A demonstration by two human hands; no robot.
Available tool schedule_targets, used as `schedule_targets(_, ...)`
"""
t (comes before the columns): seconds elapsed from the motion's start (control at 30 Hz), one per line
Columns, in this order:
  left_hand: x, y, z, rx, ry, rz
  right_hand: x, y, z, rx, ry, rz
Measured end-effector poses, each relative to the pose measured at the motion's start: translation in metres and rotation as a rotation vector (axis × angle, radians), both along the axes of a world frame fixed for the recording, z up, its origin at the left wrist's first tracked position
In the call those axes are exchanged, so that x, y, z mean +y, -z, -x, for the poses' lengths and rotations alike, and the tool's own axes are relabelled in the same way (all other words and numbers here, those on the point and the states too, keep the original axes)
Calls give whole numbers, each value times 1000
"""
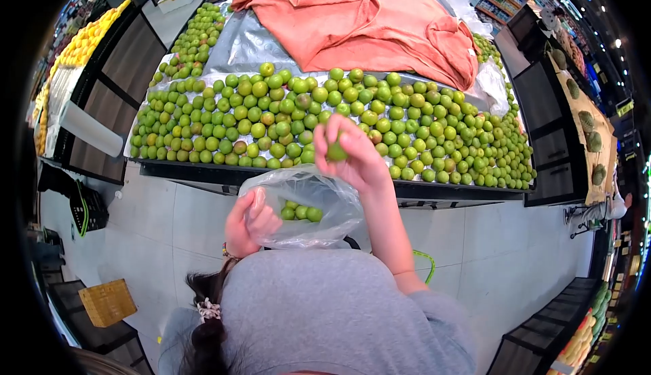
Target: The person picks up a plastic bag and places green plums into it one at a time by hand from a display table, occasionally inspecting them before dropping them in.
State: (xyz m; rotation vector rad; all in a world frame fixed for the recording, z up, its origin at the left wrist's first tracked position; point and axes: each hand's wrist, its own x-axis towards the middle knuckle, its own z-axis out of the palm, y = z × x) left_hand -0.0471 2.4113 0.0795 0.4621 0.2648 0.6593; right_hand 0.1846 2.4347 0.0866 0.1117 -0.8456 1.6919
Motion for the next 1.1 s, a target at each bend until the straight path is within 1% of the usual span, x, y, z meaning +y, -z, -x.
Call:
schedule_targets(0.07,-1,0,1,-8,4,-4,-21,-8,5,-500,-214,-58)
schedule_targets(0.1,-1,6,3,-102,24,29,-23,-13,14,-816,-364,-92)
schedule_targets(0.13,-3,6,4,-93,10,42,-23,-15,25,-1132,-514,-132)
schedule_targets(0.2,-7,4,4,-76,-18,64,-31,17,51,-1500,-138,-347)
schedule_targets(0.23,-8,5,6,-42,-28,54,-33,19,63,-1813,-88,-285)
schedule_targets(0.27,-10,5,7,-7,-38,45,-34,36,71,-1808,9,-270)
schedule_targets(0.33,-14,6,10,24,-54,27,-34,94,78,-1786,204,-237)
schedule_targets(0.37,-14,7,12,20,-60,15,-33,105,79,-1831,73,-78)
schedule_targets(0.47,-18,8,19,38,-110,32,-27,108,83,-1945,-32,-155)
schedule_targets(0.5,-21,8,21,50,-130,49,-29,98,83,-1823,37,-278)
schedule_targets(0.6,-29,6,31,59,-286,119,-20,37,74,-1560,-229,-519)
schedule_targets(0.67,-33,6,39,34,-308,126,-5,-4,66,-1229,-339,-389)
schedule_targets(0.7,-34,7,42,21,-317,126,6,-16,63,-1076,-358,-296)
schedule_targets(0.73,-35,7,47,11,-318,115,16,-27,60,-1141,-285,-156)
schedule_targets(0.77,-38,8,51,1,-317,106,30,-15,60,-1188,-76,-133)
schedule_targets(0.8,-41,9,55,-9,-314,100,43,-3,61,-1354,217,-176)
schedule_targets(0.83,-43,11,60,-8,-323,96,53,19,61,-1581,586,-261)
schedule_targets(0.87,-44,14,64,-8,-331,92,59,43,60,-1879,894,-358)
schedule_targets(0.93,-47,18,74,-10,-359,99,67,80,60,-1928,1031,-283)
schedule_targets(1.0,-47,20,81,-13,-400,123,65,97,64,-1761,912,41)
schedule_targets(1.03,-46,20,83,2,-428,120,61,101,68,-1801,982,47)
schedule_targets(1.1,-45,19,88,42,-474,126,57,103,74,-1811,1032,41)
